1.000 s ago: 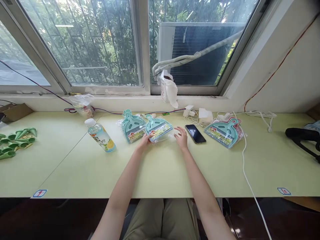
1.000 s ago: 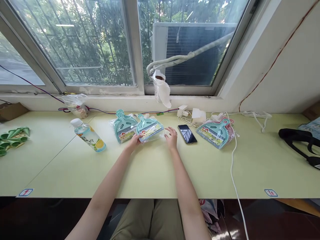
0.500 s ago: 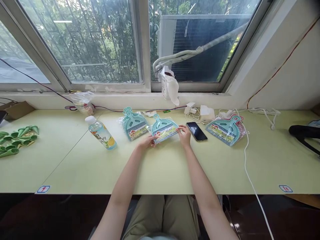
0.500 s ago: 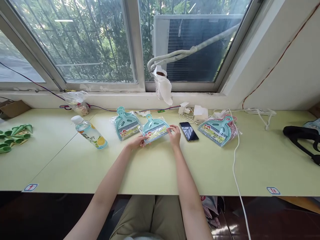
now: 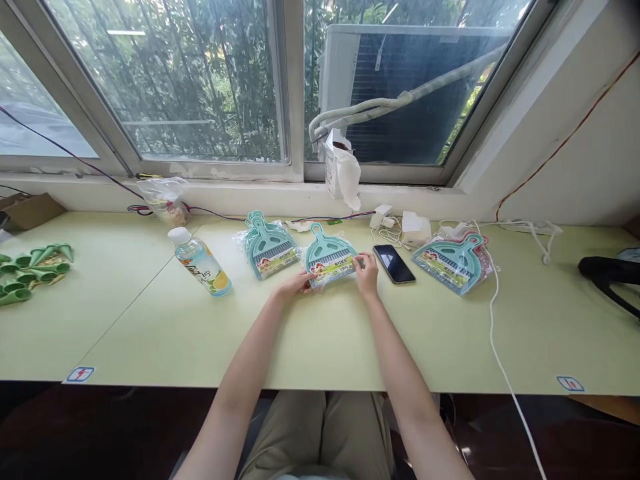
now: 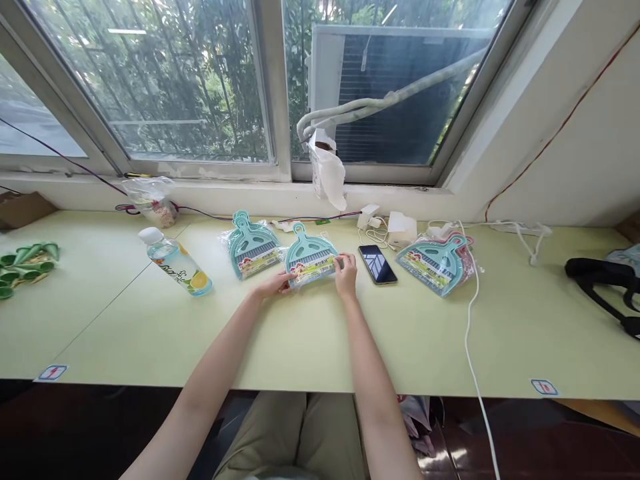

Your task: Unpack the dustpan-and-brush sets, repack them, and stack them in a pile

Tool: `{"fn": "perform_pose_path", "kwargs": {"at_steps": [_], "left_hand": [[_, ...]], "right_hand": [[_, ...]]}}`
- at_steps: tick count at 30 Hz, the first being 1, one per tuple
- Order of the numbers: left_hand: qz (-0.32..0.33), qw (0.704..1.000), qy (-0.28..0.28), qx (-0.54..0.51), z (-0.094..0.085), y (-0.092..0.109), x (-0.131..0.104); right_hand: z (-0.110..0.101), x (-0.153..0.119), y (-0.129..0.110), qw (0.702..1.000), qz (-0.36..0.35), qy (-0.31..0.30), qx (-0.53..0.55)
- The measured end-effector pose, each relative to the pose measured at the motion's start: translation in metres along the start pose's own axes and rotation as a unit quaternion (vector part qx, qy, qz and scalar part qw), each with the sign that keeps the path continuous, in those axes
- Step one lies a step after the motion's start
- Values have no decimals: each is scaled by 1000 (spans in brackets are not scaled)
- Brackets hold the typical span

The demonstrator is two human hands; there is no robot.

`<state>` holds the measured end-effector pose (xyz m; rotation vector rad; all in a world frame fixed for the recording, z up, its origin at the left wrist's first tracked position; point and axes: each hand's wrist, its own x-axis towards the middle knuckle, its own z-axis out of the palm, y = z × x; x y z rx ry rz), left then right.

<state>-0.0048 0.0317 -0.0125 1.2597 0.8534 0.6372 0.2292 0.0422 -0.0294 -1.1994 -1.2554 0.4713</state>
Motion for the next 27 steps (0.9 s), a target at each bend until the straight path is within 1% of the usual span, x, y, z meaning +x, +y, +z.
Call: {"fn": "perform_pose_path", "kwargs": {"at_steps": [3, 5, 8, 10, 12, 15, 17, 19, 20, 21, 23, 25, 26, 27], "left_hand": [[7, 1000, -1, 12, 0, -1, 0], [9, 1000, -2, 17, 0, -3, 2], [4, 1000, 10, 2, -2, -6, 5], [-1, 999, 30, -10, -2, -8, 8], [-6, 999, 53, -8, 0, -9, 11], [-6, 995, 98, -2, 7, -8, 14], [18, 989, 148, -24, 14, -5, 14], [68, 979, 185, -53, 20, -2, 12], [96, 976, 185, -58, 22, 0, 10], [122, 976, 173, -55, 24, 2, 8], [159, 980, 118, -23, 26, 4, 4], [174, 982, 69, 34, 26, 2, 3], [176, 980, 59, 67, 26, 1, 3], [178, 977, 61, 99, 26, -2, 5]], "right_hand": [[1, -1, 3, 998, 36, 15, 53], [-1, 0, 7, 989, 94, 11, 116], [-6, 5, 17, 958, 210, -61, 187], [-9, 8, 21, 938, 255, -94, 216], [-11, 10, 23, 933, 263, -82, 234], [-10, 11, 23, 935, 255, -52, 242], [-9, 10, 24, 939, 250, -32, 234], [-6, 10, 25, 942, 250, 4, 225], [-5, 10, 27, 941, 252, 26, 223], [-4, 10, 28, 940, 254, 47, 223], [-4, 10, 29, 935, 258, 77, 229], [-4, 10, 29, 932, 259, 93, 235], [-4, 10, 29, 932, 259, 97, 235], [-5, 10, 28, 932, 260, 98, 233]]}}
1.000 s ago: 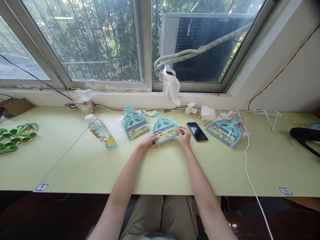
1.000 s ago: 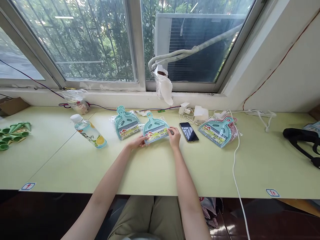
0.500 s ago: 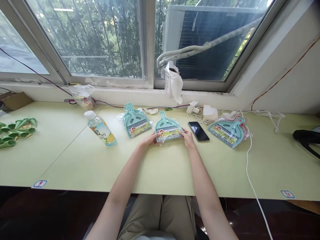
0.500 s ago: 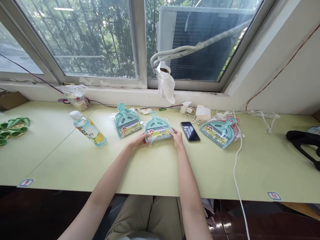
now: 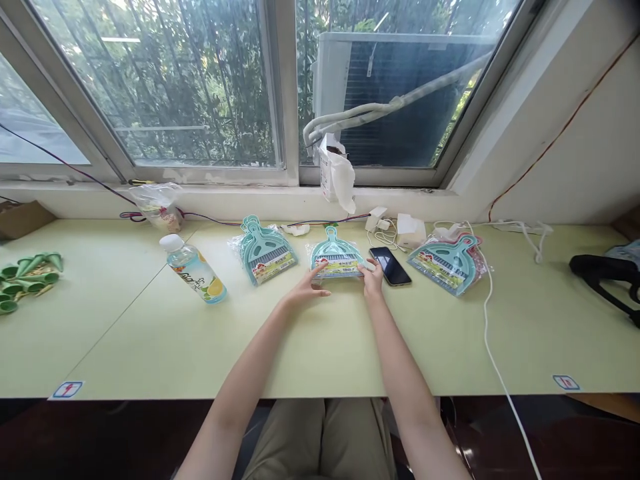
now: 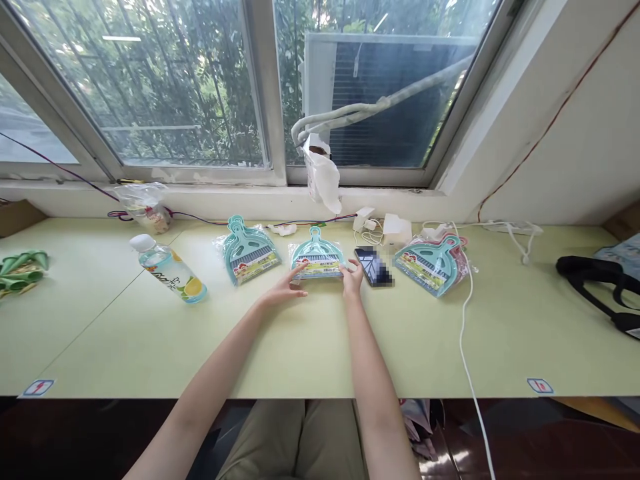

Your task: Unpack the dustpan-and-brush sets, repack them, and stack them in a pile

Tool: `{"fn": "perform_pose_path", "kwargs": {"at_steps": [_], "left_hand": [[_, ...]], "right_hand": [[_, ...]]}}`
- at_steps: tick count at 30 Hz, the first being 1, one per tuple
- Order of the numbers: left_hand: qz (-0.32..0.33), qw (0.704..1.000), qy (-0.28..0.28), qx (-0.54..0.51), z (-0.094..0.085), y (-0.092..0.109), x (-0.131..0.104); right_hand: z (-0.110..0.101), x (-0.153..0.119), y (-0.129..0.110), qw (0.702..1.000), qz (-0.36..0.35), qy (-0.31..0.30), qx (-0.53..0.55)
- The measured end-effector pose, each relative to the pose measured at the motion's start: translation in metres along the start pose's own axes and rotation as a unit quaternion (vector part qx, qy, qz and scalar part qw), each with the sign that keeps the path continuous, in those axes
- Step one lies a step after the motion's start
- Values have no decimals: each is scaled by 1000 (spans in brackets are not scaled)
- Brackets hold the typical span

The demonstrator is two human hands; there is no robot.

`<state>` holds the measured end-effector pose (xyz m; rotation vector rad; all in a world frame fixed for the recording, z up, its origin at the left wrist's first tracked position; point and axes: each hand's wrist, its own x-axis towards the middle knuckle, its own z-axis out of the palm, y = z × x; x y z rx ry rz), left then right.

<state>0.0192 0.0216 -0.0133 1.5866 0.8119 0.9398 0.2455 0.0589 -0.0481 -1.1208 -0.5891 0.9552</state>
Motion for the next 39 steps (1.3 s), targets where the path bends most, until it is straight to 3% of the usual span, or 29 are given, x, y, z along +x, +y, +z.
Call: {"fn": "perform_pose_path", "kwargs": {"at_steps": [4, 7, 12, 19, 21, 25, 31, 39], "left_hand": [[2, 994, 89, 66, 0, -13, 8], [-12, 988, 152, 32, -3, -16, 13], [-11, 978, 205, -30, -1, -9, 12], [-24, 923, 381, -38, -6, -17, 11], [-53, 924, 375, -48, -14, -21, 13], [-73, 948, 308, -33, -26, -30, 19], [-35, 929, 363, 67, -26, -43, 23], [-38, 934, 349, 65, -27, -42, 22]], "right_hand": [[3, -4, -4, 1000, 0, -18, -19], [8, -9, -6, 998, -14, -54, -35], [17, -18, -7, 994, -40, -94, -45], [30, -37, -10, 984, -74, -154, -56], [31, -38, -10, 983, -83, -152, -64], [28, -37, -10, 982, -86, -144, -88], [27, -37, -9, 972, -88, -162, -149], [31, -38, 2, 939, -86, -207, -260]]}}
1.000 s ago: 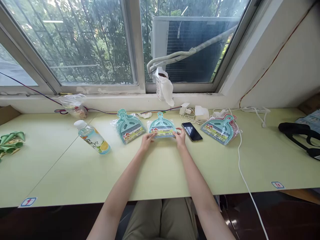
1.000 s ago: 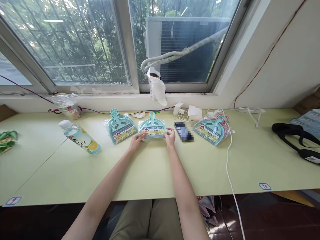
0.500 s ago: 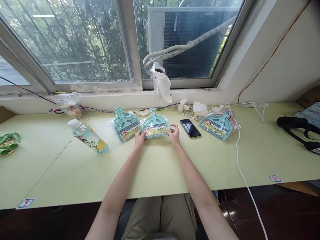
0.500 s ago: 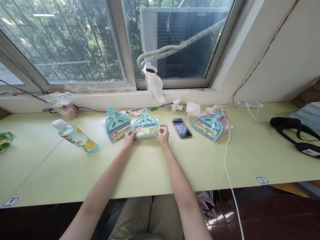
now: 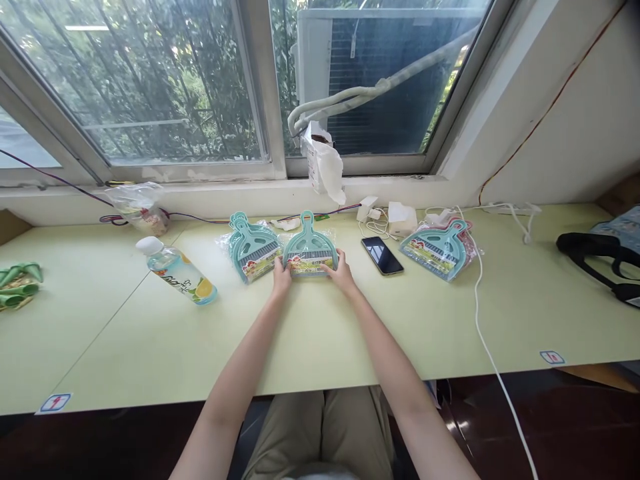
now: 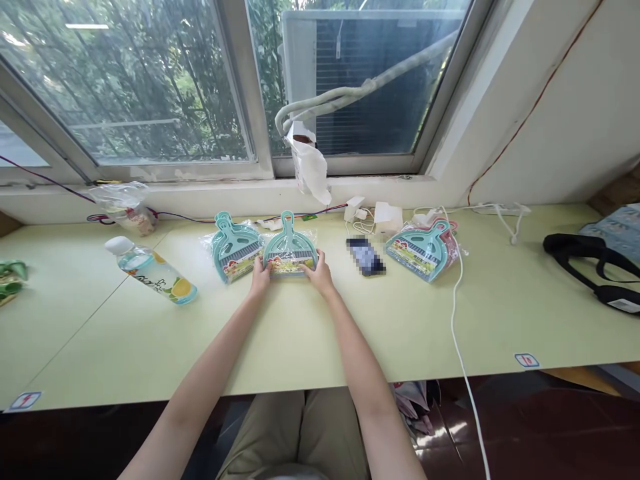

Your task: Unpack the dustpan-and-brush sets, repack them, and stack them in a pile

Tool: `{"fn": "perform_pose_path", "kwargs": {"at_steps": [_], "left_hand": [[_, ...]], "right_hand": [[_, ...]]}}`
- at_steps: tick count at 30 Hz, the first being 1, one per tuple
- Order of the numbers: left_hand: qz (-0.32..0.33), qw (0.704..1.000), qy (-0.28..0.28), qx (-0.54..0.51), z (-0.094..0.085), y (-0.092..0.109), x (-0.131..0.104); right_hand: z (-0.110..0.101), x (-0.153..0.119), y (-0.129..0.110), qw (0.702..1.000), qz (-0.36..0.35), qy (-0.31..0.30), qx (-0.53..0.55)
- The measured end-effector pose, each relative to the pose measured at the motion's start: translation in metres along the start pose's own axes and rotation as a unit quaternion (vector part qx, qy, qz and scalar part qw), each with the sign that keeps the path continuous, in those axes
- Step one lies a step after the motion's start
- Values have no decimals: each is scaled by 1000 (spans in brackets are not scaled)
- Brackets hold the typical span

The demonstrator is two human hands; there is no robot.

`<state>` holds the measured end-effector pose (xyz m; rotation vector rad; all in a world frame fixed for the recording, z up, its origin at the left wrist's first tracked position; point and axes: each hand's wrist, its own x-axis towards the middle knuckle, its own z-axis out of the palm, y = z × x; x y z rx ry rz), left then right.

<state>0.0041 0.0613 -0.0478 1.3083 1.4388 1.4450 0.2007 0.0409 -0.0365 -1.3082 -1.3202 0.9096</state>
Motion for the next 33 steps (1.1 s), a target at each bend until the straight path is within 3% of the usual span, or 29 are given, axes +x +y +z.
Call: {"fn": "perform_pose_path", "kwargs": {"at_steps": [7, 14, 25, 33], "left_hand": [[-2, 1000, -28, -9, 4, 11, -9], [-3, 999, -11, 37, 5, 26, -17], [25, 998, 23, 53, 0, 22, -17], [73, 993, 51, 78, 0, 25, -16]], "right_hand": [[-1, 1, 1, 999, 29, 43, 5], [1, 2, 6, 998, 5, 67, 22], [4, 2, 3, 996, 5, 18, 83], [-1, 6, 0, 988, 22, 20, 149]]}}
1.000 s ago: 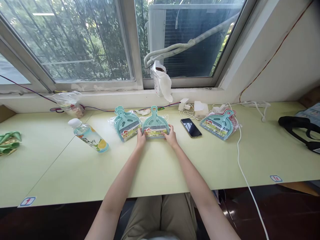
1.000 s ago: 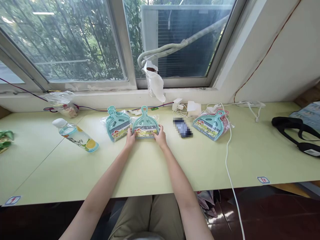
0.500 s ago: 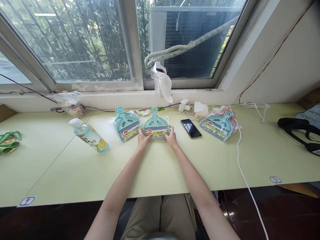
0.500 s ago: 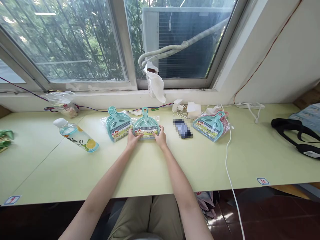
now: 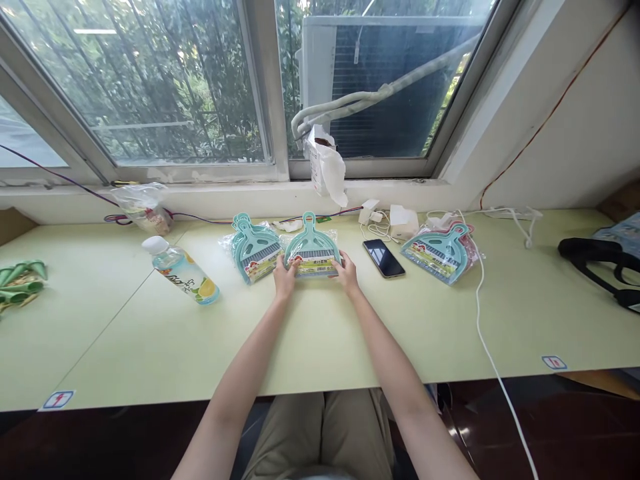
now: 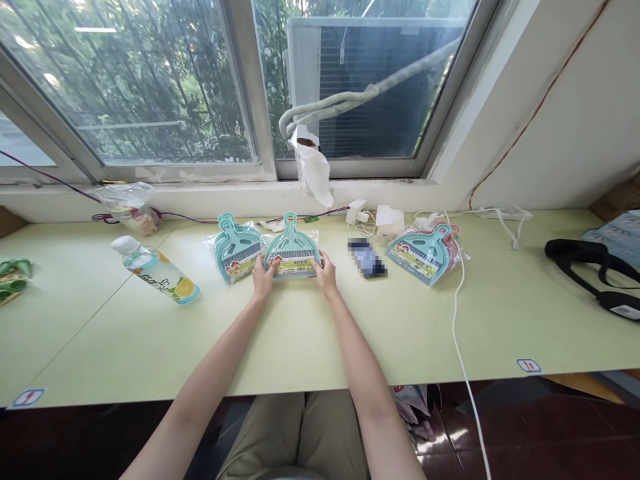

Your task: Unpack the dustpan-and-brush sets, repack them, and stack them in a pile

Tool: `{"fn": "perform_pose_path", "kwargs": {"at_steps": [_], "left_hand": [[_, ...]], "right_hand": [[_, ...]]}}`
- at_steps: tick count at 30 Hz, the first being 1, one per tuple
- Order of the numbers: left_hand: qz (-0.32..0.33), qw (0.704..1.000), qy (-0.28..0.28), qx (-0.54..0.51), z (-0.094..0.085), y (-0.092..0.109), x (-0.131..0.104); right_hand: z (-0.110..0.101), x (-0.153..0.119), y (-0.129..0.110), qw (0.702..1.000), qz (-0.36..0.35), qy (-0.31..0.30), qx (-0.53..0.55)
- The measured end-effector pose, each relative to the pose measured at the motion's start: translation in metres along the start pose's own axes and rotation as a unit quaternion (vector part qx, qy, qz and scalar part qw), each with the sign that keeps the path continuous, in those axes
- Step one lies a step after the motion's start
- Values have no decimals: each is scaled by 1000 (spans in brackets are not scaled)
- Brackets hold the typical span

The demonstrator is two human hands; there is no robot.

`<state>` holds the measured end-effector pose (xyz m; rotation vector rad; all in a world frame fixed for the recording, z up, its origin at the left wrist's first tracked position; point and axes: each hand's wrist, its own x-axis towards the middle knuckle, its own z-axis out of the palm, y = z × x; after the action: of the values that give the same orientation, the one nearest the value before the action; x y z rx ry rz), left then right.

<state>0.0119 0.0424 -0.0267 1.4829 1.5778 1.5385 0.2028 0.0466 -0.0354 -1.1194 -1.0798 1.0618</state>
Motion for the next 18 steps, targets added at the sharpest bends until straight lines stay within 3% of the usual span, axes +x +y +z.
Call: {"fn": "perform_pose_path", "kwargs": {"at_steps": [4, 9, 18], "left_hand": [[-7, 1000, 0, 8, -1, -3, 2], [-35, 997, -52, -48, -3, -9, 6], [-61, 996, -43, -51, -3, -10, 8]], "right_hand": [[-3, 0, 0, 1000, -5, 12, 6], [-6, -1, -1, 1000, -9, 20, -3], [-8, -1, 0, 1000, -7, 20, -12]]}}
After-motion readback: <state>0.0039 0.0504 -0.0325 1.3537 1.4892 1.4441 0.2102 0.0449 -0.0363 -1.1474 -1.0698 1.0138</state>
